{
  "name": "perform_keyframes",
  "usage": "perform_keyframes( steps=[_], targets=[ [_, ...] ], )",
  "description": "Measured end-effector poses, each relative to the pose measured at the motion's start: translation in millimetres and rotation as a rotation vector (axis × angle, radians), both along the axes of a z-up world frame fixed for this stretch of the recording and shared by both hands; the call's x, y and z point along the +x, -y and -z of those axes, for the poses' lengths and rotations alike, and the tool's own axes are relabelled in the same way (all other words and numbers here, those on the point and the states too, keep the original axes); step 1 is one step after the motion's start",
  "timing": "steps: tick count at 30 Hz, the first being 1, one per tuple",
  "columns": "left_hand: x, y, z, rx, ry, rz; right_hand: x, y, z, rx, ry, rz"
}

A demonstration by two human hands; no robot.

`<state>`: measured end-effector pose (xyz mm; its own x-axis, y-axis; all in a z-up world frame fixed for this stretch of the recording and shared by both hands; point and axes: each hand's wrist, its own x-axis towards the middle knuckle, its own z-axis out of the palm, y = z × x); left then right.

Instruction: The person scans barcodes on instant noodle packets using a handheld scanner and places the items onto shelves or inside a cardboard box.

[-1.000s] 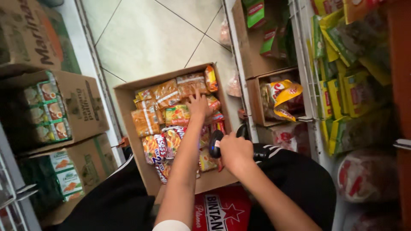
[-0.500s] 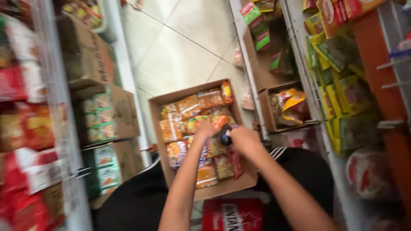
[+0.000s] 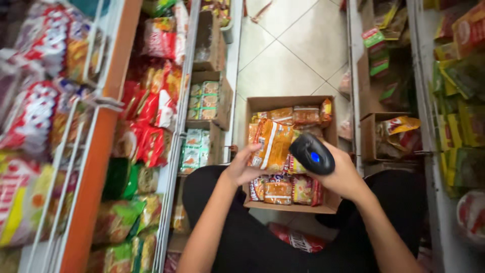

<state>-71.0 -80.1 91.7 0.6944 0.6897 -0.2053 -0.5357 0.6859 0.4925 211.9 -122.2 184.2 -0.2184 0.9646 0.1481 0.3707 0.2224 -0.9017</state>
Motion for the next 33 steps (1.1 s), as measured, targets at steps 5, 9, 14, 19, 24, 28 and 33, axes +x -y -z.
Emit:
perform_keyframes(
  steps=[5, 9, 14, 19, 24, 28, 33],
  targets=[
    [-8, 51, -28, -0.145, 0.122, -0.153, -16, 34, -38, -0.093, 0.205, -0.171],
    [-18, 68, -8, 0.198, 0.071, -0.055, -19, 46, -63, -0.092, 0.276, -0.348],
    [-20, 75, 16, 0.194, 0.010, -0.105, -22, 51, -79, 0.009, 0.274, -0.409],
    [-20, 76, 3, 0.238, -0.087, -0.188, -29, 51, -90, -0.054, 0.325, -0.385],
    [-21, 76, 7, 0.188, -0.121, -0.248, -36, 51, -88, -0.068, 0.403, -0.400],
    [-15, 75, -10, 0.302, -0.319, -0.315, -40, 47, -62, -0.083, 0.272, -0.192],
    [4, 91, -59, 1.008, -1.147, -0.643, -55, 19, -3, -0.550, -0.501, 0.118]
  ],
)
